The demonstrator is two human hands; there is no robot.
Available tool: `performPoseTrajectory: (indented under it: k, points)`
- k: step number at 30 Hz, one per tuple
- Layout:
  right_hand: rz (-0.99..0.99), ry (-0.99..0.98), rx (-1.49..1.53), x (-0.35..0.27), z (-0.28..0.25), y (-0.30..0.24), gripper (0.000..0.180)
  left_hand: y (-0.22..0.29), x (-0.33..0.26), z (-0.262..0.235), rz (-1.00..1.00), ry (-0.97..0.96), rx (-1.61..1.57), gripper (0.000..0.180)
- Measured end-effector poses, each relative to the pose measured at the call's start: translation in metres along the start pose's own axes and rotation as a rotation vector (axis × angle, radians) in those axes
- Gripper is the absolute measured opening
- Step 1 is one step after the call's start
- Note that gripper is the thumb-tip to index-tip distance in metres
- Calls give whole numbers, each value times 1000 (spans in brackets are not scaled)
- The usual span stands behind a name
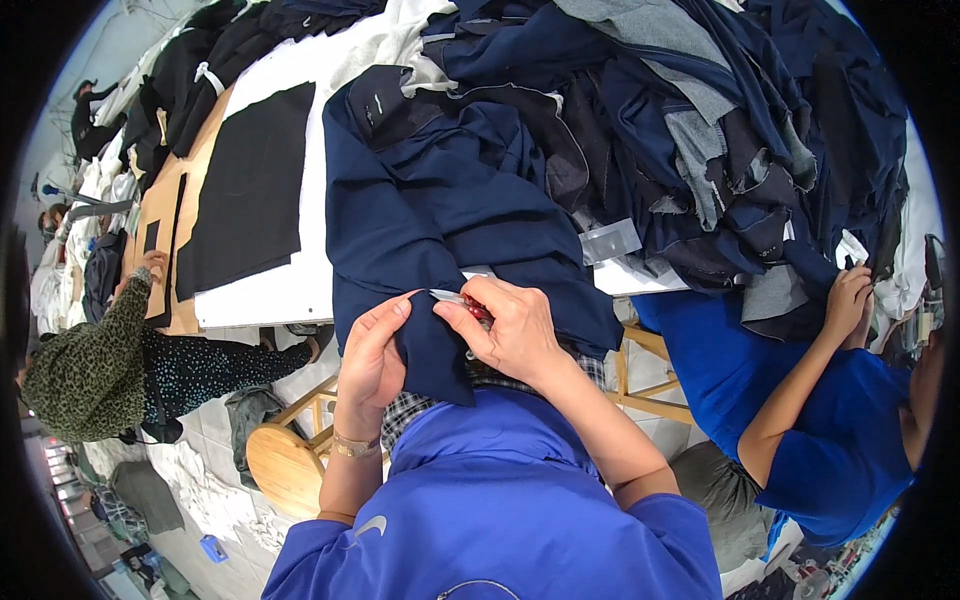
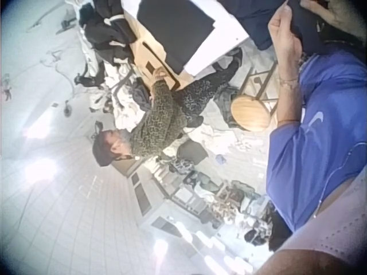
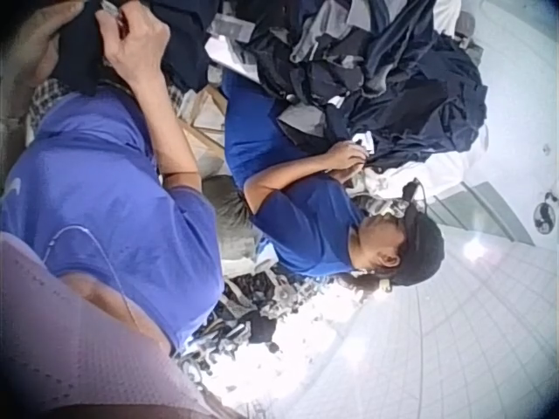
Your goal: Trimming excess threads and inspecting dark blue fabric garments in a factory setting.
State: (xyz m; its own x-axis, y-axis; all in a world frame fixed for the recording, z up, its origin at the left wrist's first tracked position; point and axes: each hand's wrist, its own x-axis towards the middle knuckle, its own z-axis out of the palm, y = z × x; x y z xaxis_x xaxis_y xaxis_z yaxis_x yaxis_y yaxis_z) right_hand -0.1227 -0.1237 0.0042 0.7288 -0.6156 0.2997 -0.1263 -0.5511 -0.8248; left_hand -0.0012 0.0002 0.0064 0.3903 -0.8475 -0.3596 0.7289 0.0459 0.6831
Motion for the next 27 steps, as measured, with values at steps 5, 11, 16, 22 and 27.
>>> performPoseTrajectory:
  k: [5, 11, 16, 22, 27]
  points:
    - [-27, 17, -54, 1, 2, -2, 30, -1, -1, 1, 20, -11, 19, 25]
    - [-34, 11, -98, 2, 1, -7, 30, -5, -2, 0, 84, 16, 94, 22]
    - [-54, 54, -147, 2, 2, -6, 28, -5, -2, 0, 87, 27, 114, 21]
    - [273, 65, 336, 0, 3, 5, 23, -4, 0, 0, 37, 30, 67, 22]
    - [252, -131, 423, 8, 3, -9, 24, -6, 0, -2, 75, -23, 95, 23]
